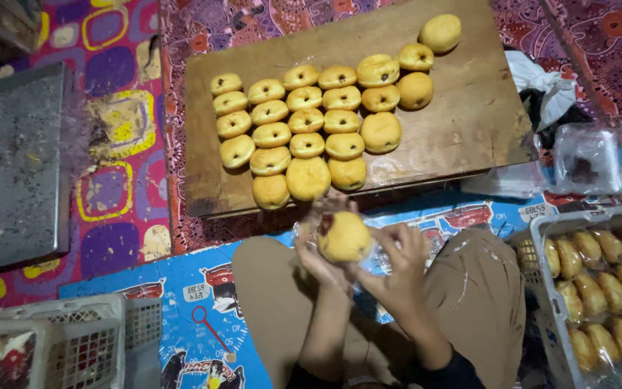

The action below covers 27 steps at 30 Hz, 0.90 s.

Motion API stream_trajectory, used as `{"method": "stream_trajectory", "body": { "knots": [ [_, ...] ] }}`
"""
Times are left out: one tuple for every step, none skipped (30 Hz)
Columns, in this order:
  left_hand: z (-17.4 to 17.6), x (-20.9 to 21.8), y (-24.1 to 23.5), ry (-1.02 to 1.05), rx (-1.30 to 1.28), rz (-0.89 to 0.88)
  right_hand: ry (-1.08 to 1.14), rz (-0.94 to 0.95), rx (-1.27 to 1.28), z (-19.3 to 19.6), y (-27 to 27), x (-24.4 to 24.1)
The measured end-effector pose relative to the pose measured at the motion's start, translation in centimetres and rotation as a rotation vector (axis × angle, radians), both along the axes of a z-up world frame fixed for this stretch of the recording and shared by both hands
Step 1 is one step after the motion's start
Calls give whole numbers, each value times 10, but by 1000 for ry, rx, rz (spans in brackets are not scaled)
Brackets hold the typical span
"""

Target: The person sits on a patterned floor mat and repeatedly picks round buns from a wooden board, places them into clear plastic bags, and transfers the packaged buns into a white plastic crate.

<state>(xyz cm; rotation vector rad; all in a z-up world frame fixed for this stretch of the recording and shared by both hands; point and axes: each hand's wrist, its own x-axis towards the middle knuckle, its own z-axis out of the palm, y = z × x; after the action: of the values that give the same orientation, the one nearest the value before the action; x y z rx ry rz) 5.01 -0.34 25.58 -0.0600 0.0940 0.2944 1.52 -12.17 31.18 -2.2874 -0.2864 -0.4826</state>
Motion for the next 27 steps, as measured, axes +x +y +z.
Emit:
{"method": "stream_trajectory", "body": {
  "knots": [
    [8,-6,-5,-158,90,-30,10,5,19,4,6,3],
    [16,-8,-3,-130,150,-18,10,70,17,7,10,7],
    [23,-12,3,-95,206,-1,17,140,12,10,11,9],
    [29,-15,9,-59,261,16,23,210,6,13,10,10],
    [34,-17,16,-41,264,12,-79,197,37,17,8,10],
    [38,-18,23,-22,266,9,-181,184,69,22,5,9],
    [40,-18,28,-9,266,5,-289,171,98,26,2,8],
    [39,-19,28,-62,248,-62,-420,277,6,30,0,7],
    [36,-28,26,-104,230,-134,-539,378,-87,32,-3,2],
    [31,-34,23,-145,211,-206,-658,479,-181,34,-6,0],
    [26,-42,21,114,405,-170,-538,529,-137,35,-9,0],
    [22,-51,19,375,596,-132,-418,578,-92,37,-12,0],
    [20,-56,18,628,782,-88,-307,624,-52,39,-15,3],
    [19,-66,22,540,1081,-32,-123,673,31,42,-17,6],
    [19,-78,28,443,1375,26,67,718,113,45,-20,8],
    [19,-84,34,330,1663,88,257,758,196,47,-22,10],
    [22,-90,40,164,1681,-66,374,712,218,50,-22,9],
    [25,-97,46,-5,1686,-219,489,664,239,54,-22,8],
    [29,-104,50,-173,1680,-370,605,616,262,59,-20,6],
    [32,-107,52,-109,1655,-431,378,651,215,65,-19,3],
    [36,-109,51,-47,1627,-489,149,680,163,72,-19,0],
    [40,-110,51,14,1598,-546,-80,703,108,79,-18,-3],
    [42,-113,50,14,1627,-528,-131,705,27,84,-17,-7],
    [44,-114,50,14,1655,-510,-182,706,-54,89,-18,-11],
    [45,-114,50,11,1684,-489,-236,706,-137,93,-20,-13],
    [47,-113,51,13,1773,-473,-249,726,-150,95,-21,-16],
    [48,-112,53,15,1862,-455,-263,748,-163,94,-22,-20]
  ]
}}
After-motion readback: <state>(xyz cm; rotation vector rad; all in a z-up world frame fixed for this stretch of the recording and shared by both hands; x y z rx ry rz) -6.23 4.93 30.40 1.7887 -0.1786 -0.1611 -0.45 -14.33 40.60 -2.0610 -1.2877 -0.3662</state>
